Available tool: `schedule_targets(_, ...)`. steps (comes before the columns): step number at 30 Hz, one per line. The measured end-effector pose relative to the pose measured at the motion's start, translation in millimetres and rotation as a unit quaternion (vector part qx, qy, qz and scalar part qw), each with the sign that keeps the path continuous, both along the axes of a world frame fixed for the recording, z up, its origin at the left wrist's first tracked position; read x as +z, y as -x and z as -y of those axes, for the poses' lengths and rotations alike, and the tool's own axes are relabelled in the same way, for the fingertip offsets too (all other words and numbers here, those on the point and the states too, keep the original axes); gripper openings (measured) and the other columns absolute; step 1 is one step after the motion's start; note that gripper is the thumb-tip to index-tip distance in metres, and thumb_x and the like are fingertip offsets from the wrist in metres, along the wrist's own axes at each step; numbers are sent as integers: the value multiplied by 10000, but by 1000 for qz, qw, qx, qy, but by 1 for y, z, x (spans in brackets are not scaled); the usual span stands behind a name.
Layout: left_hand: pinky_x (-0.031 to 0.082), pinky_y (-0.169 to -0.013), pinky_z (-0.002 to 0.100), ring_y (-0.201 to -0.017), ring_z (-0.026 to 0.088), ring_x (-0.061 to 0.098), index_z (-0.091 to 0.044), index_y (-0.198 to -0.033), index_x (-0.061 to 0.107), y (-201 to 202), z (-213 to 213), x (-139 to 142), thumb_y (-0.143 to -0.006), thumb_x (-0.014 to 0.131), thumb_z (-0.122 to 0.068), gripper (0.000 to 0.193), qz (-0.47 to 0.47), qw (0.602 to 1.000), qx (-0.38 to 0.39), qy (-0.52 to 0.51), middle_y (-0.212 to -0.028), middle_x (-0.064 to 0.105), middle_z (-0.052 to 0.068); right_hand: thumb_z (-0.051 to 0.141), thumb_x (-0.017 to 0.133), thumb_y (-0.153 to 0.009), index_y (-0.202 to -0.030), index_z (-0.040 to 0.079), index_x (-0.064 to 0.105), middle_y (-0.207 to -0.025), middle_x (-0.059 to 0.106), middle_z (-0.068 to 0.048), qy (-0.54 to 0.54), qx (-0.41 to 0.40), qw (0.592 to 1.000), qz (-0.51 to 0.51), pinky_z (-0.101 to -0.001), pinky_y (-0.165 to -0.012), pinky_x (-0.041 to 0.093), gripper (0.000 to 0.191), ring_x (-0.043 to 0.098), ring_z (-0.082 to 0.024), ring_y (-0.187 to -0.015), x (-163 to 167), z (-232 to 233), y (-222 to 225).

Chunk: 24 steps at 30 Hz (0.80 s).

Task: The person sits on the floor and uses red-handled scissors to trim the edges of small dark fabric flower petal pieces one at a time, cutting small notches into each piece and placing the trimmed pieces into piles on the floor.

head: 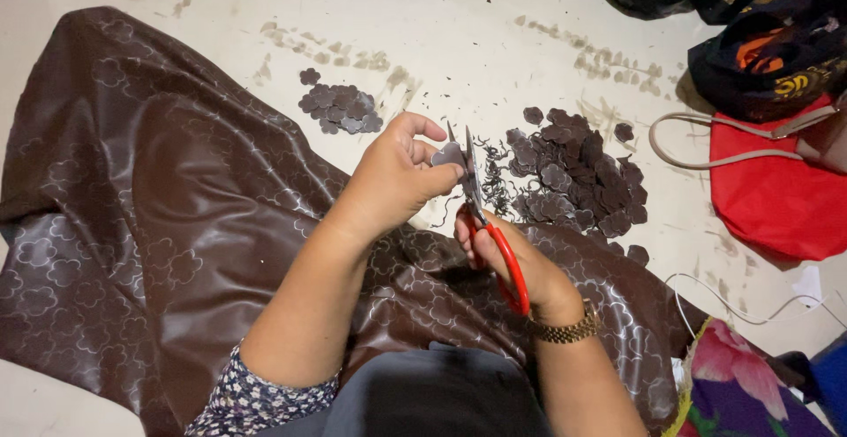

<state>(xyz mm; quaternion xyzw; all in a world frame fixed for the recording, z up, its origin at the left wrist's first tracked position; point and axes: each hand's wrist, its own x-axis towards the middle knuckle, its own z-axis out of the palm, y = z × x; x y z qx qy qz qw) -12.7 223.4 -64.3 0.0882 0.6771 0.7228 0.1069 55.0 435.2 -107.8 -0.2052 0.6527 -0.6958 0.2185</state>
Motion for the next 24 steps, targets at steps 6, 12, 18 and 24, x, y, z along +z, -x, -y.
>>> schedule_targets(6,472,-553,211,-670,64,599,-15,-1178,502,0,-1,1,-827,761,-58,439,5,1000,10,9,-798,689,73,512,484,-1036,-1038,95,535,-864,479,39,-21,-13,1000,-12,-240,-661,397,420,430,-91,-754,3,-2,1)
schedule_targets(12,463,-539,213,-657,69,602,-16,-1167,497,2,-1,-2,-826,761,-49,433,16,1000,6,-15,-787,691,78,533,488,-1043,-986,93,524,-788,443,39,-40,-15,999,-29,-241,-622,363,445,398,-89,-707,5,-3,1)
schedule_targets(18,486,-555,214,-679,71,632,-13,-1179,480,2,-2,-2,-847,743,-43,425,12,999,-5,-50,-814,702,81,551,448,-1038,-956,103,529,-785,468,42,-90,-37,994,-56,-241,-618,395,462,440,-83,-708,4,-4,4)
schedule_targets(24,453,-508,217,-655,65,601,-23,-1179,490,-3,1,6,-836,745,-49,428,17,1000,-4,12,-823,709,76,510,480,-1031,-1017,86,554,-816,479,39,-95,-27,993,-63,-249,-632,396,430,430,-89,-725,0,-4,4)
